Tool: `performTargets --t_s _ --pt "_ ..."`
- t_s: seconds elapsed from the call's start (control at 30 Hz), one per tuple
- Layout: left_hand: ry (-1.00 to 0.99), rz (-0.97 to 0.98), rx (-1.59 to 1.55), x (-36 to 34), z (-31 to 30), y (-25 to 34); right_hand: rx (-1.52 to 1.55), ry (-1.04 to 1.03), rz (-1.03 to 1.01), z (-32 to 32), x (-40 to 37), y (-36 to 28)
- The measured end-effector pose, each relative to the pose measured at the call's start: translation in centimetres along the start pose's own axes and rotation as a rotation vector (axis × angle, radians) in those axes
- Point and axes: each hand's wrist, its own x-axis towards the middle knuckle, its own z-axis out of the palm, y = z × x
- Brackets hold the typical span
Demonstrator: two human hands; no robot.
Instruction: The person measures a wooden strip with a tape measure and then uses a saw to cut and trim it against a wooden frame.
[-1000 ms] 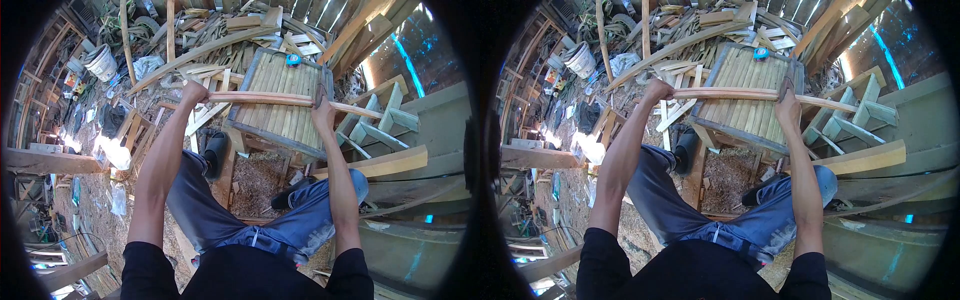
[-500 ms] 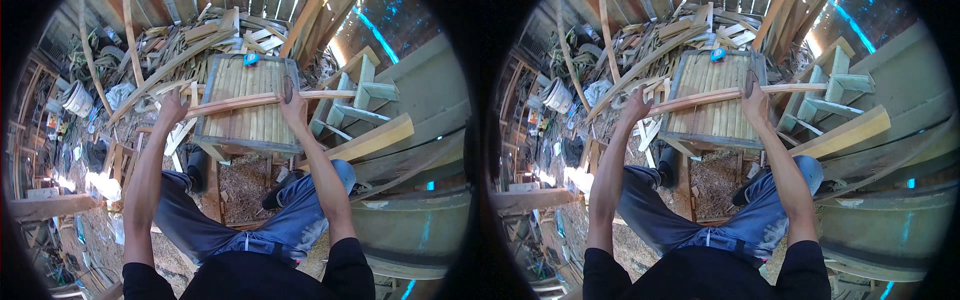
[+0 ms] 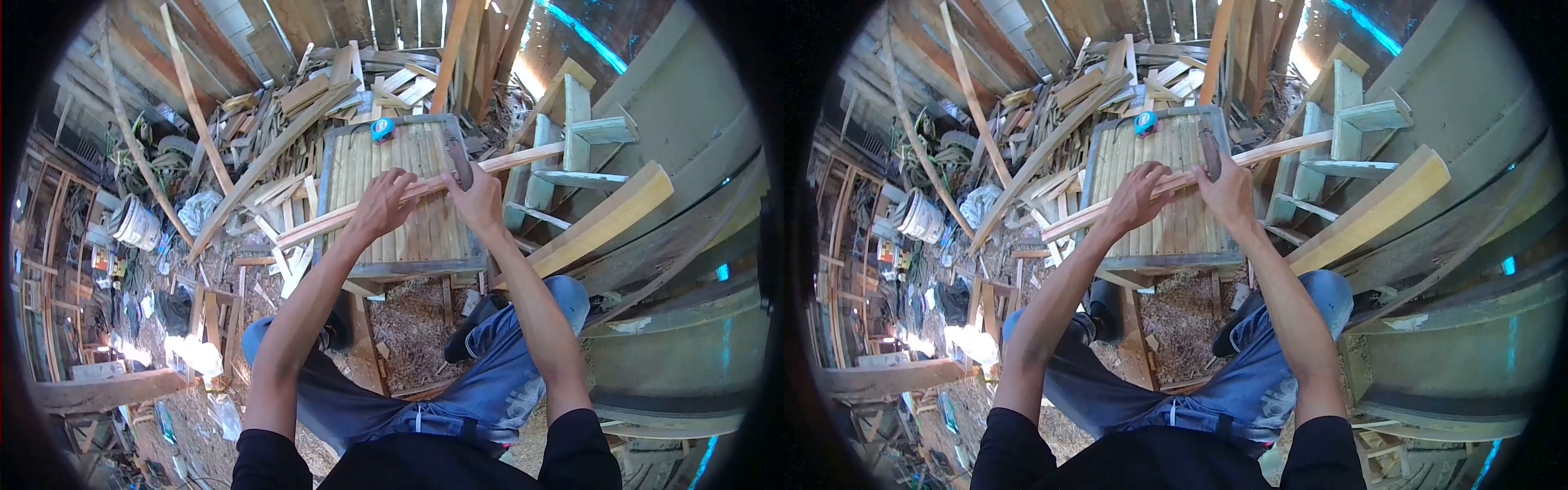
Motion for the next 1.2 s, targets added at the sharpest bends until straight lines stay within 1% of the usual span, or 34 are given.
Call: performTargets --t_s 0.07,0.1,0.13,0.2,0.23,0.3,0.33,0.4,0.53,0.6,0.63,0.7,0.73,0.83,0.9,0.93,0.97,1.03,1.1,1.2 --pt "-0.007 0.006 0.025 0.7 0.5 -0.7 -0.046 0.012 -0.017 -0.4 0.1 0.1" --pt "0.019 0.052 0.049 1.0 0.8 -1.0 -0.087 0.006 -0.039 -0.5 0.1 -0.1" --pt "0.016 0.055 0.045 1.2 0.9 -1.3 -0.089 0.009 -0.035 -0.7 0.1 -0.2" --pt "-0.122 0.025 -0.068 1.4 1.3 -1.9 -0.024 0.008 -0.037 -0.9 0.1 -0.5" --pt "-0.126 0.024 -0.073 1.3 1.5 -2.0 -0.026 0.007 -0.031 -0.8 0.1 -0.4" --pt "-0.065 -0.018 -0.204 1.2 2.2 -2.2 -0.027 0.007 -0.068 -0.9 0.2 -0.6" --pt "-0.066 -0.019 -0.215 1.1 2.5 -2.3 -0.036 0.003 -0.062 -1.2 0.0 -0.9" --pt "0.011 0.005 -0.254 1.1 2.9 -2.5 -0.045 -0.029 -0.072 -1.8 -0.4 -1.9" --pt "0.030 -0.046 -0.256 0.6 3.1 -2.9 -0.050 -0.069 -0.084 -2.1 -1.3 -2.9" --pt "0.063 -0.001 -0.263 0.8 3.0 -3.0 -0.097 -0.061 -0.136 -2.3 -1.7 -3.5" --pt "0.066 -0.004 -0.272 0.9 2.9 -3.2 -0.105 -0.066 -0.136 -2.2 -1.7 -3.4" --pt "-0.011 -0.086 -0.292 0.9 2.7 -3.3 -0.170 -0.059 -0.107 -2.1 -2.1 -3.2" --pt "-0.006 -0.094 -0.304 0.9 2.8 -3.3 -0.181 -0.070 -0.106 -2.2 -2.2 -3.3" --pt "0.025 -0.148 -0.327 0.7 2.9 -3.3 -0.241 -0.072 -0.053 -1.9 -2.4 -3.6" --pt "0.133 -0.136 -0.297 0.5 3.2 -3.2 -0.242 -0.095 -0.034 -1.6 -2.5 -2.6" --pt "0.137 -0.147 -0.303 0.4 3.3 -3.3 -0.242 -0.095 -0.009 -1.5 -2.5 -2.1" --pt "0.137 -0.155 -0.312 0.4 3.4 -3.3 -0.242 -0.095 -0.051 -1.5 -2.5 -1.8" --pt "0.134 -0.158 -0.332 0.3 3.4 -3.3 -0.244 -0.103 -0.046 -1.5 -2.8 -1.3" --pt "0.095 -0.175 -0.343 0.5 3.4 -3.4 -0.244 -0.099 -0.042 -1.7 -3.3 -1.4" --pt "0.090 -0.125 -0.339 0.4 3.5 -3.7 -0.243 -0.106 -0.047 -2.3 -5.1 -2.3"
